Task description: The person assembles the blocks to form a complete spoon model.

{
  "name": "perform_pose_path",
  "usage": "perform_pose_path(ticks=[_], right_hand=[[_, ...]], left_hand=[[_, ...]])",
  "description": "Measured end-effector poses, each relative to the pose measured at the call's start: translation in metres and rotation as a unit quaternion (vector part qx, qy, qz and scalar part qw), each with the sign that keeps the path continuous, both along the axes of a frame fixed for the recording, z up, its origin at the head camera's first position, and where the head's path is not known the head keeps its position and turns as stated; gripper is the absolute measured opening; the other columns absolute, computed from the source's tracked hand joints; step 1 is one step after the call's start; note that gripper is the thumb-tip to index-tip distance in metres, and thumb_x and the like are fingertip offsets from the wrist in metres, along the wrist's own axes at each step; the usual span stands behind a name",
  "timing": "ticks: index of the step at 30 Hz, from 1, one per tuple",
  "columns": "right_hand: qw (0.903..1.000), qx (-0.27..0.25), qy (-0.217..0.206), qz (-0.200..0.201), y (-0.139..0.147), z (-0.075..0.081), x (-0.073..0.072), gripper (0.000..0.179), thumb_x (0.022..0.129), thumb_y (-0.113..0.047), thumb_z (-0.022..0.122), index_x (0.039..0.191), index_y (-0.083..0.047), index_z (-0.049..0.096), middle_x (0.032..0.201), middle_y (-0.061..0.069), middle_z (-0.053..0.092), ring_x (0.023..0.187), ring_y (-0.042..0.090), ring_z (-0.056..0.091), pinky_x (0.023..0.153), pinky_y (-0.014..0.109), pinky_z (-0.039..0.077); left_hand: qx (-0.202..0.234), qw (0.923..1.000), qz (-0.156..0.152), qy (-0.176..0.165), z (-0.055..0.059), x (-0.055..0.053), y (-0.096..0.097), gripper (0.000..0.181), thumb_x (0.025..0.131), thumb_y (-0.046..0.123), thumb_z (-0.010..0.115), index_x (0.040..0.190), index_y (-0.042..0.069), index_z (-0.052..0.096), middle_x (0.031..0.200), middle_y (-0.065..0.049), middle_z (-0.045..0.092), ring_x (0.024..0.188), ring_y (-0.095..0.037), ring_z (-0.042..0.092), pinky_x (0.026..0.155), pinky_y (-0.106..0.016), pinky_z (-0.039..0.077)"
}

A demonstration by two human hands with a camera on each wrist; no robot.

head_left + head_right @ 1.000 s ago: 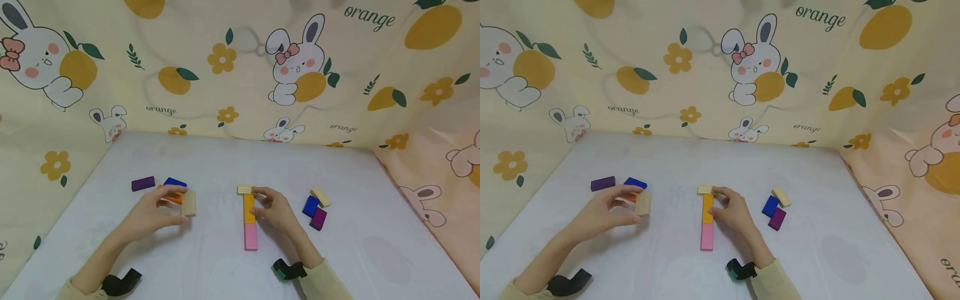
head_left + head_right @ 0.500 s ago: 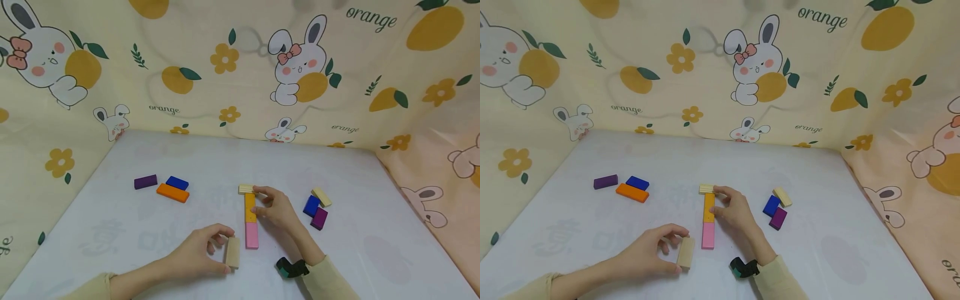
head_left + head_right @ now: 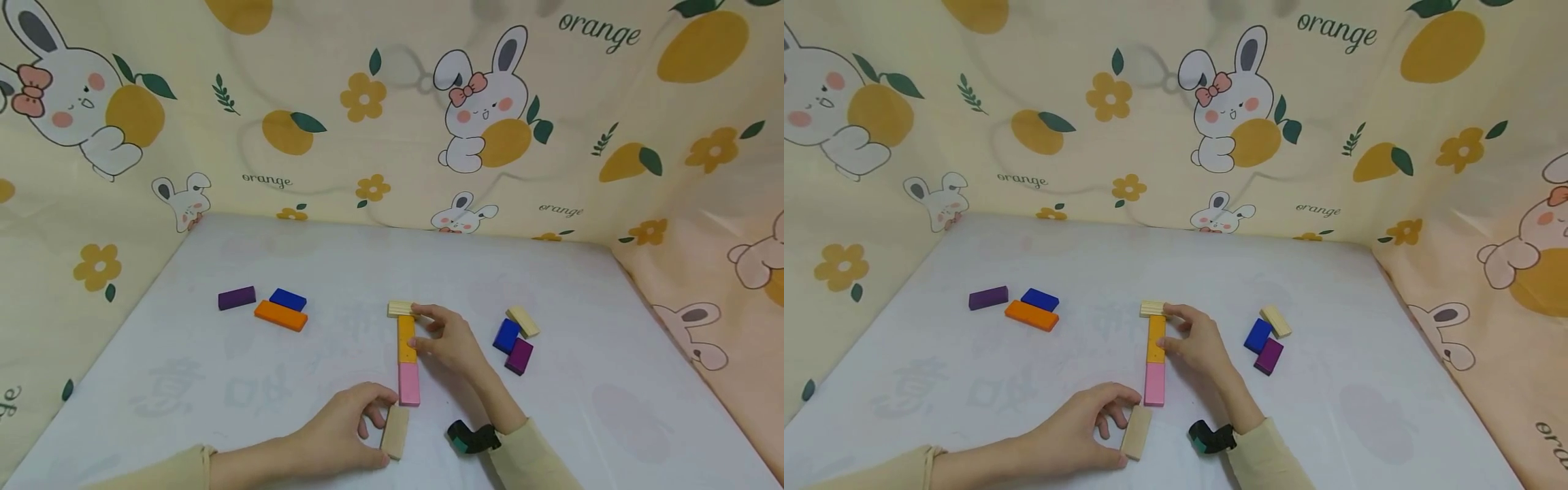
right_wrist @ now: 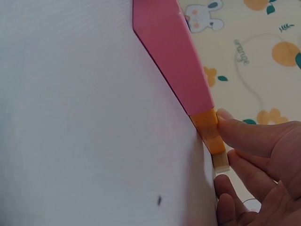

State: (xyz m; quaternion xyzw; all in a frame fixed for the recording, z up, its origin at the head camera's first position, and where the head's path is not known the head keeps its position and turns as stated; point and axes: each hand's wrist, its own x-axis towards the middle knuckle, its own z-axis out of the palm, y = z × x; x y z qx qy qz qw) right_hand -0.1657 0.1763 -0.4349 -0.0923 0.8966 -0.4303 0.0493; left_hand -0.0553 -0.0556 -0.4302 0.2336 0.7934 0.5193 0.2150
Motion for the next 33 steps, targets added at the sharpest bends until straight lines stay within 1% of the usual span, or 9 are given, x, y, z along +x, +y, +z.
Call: perform_pose_path(ticks=[5, 11, 14, 16, 18, 20, 22, 27, 33], right_hand=[[1.0, -0.002, -0.002, -0.002, -0.001, 0.0, 0.0, 0.058, 0.079, -0.016, 0.085, 0.132, -0.022, 0.064, 0.133, -0.002, 0.059, 0.102, 0.024, 0.056, 0.088, 0.042, 0.05], [1.0, 0.0, -0.001, -0.004, -0.001, -0.001, -0.001, 0.058, 0.078, -0.017, 0.085, 0.132, -0.023, 0.064, 0.133, -0.001, 0.059, 0.101, 0.024, 0.056, 0.087, 0.042, 0.051], [1.0, 0.0, -0.003, -0.006, -0.001, 0.0, -0.001, 0.058, 0.078, -0.017, 0.086, 0.132, -0.023, 0.064, 0.132, -0.002, 0.06, 0.101, 0.024, 0.056, 0.087, 0.042, 0.05], [1.0, 0.001, -0.004, -0.007, -0.001, 0.0, 0.0, 0.058, 0.078, -0.017, 0.085, 0.132, -0.023, 0.064, 0.133, -0.001, 0.06, 0.101, 0.024, 0.056, 0.087, 0.042, 0.05], [1.0, 0.0, -0.005, -0.008, -0.001, 0.0, 0.0, 0.058, 0.078, -0.017, 0.085, 0.132, -0.023, 0.064, 0.133, -0.001, 0.059, 0.101, 0.024, 0.056, 0.087, 0.042, 0.05], [0.9999, -0.001, -0.006, -0.009, -0.002, 0.0, 0.0, 0.058, 0.078, -0.016, 0.085, 0.132, -0.022, 0.064, 0.133, -0.001, 0.059, 0.102, 0.024, 0.056, 0.087, 0.042, 0.051], [0.9999, -0.003, -0.007, -0.009, -0.002, 0.001, 0.001, 0.059, 0.078, -0.016, 0.085, 0.132, -0.022, 0.064, 0.133, 0.0, 0.059, 0.102, 0.024, 0.056, 0.087, 0.042, 0.051], [0.9999, -0.002, -0.009, -0.009, -0.003, 0.002, 0.001, 0.059, 0.078, -0.016, 0.085, 0.133, -0.022, 0.064, 0.134, 0.0, 0.059, 0.102, 0.024, 0.056, 0.087, 0.042, 0.051], [0.9999, -0.005, -0.009, -0.01, -0.003, 0.003, 0.001, 0.056, 0.079, -0.015, 0.085, 0.131, -0.02, 0.064, 0.133, 0.001, 0.06, 0.102, 0.025, 0.056, 0.087, 0.042, 0.051]], left_hand=[[-0.003, 0.9998, 0.006, 0.018, -0.002, -0.001, 0.002, 0.064, 0.072, 0.015, 0.088, 0.127, 0.014, 0.056, 0.113, 0.008, 0.056, 0.083, -0.008, 0.058, 0.069, -0.023, 0.052], [0.026, 0.9989, 0.016, 0.036, -0.002, -0.001, 0.009, 0.069, 0.07, 0.01, 0.09, 0.128, 0.008, 0.053, 0.115, 0.0, 0.054, 0.082, -0.007, 0.06, 0.066, -0.023, 0.053], [0.03, 0.999, 0.023, 0.024, -0.003, -0.001, 0.013, 0.07, 0.069, 0.01, 0.091, 0.127, 0.007, 0.052, 0.115, -0.001, 0.051, 0.08, -0.008, 0.06, 0.068, -0.022, 0.054], [0.023, 0.9993, 0.03, 0.008, -0.002, -0.001, 0.016, 0.072, 0.068, 0.012, 0.091, 0.128, 0.007, 0.051, 0.115, 0.0, 0.049, 0.079, -0.008, 0.06, 0.068, -0.022, 0.053], [0.016, 0.9992, 0.035, 0.0, -0.003, -0.001, 0.019, 0.076, 0.068, 0.014, 0.092, 0.13, 0.006, 0.05, 0.117, 0.0, 0.048, 0.078, -0.007, 0.059, 0.069, -0.022, 0.053], [0.013, 0.9991, 0.039, -0.006, -0.003, -0.001, 0.021, 0.079, 0.068, 0.016, 0.092, 0.132, 0.005, 0.048, 0.119, -0.001, 0.047, 0.078, -0.007, 0.059, 0.07, -0.021, 0.053], [0.011, 0.9991, 0.041, -0.004, -0.003, -0.001, 0.023, 0.081, 0.067, 0.016, 0.093, 0.134, 0.005, 0.047, 0.121, -0.002, 0.046, 0.078, -0.007, 0.059, 0.07, -0.021, 0.053], [0.01, 0.9992, 0.038, 0.001, -0.002, 0.0, 0.024, 0.08, 0.069, 0.016, 0.092, 0.134, 0.005, 0.047, 0.123, -0.003, 0.044, 0.077, -0.006, 0.058, 0.071, -0.02, 0.053], [0.01, 0.9995, 0.015, 0.027, -0.001, 0.002, 0.024, 0.075, 0.073, 0.013, 0.089, 0.137, 0.011, 0.051, 0.118, -0.001, 0.041, 0.08, -0.005, 0.057, 0.074, -0.02, 0.052]])
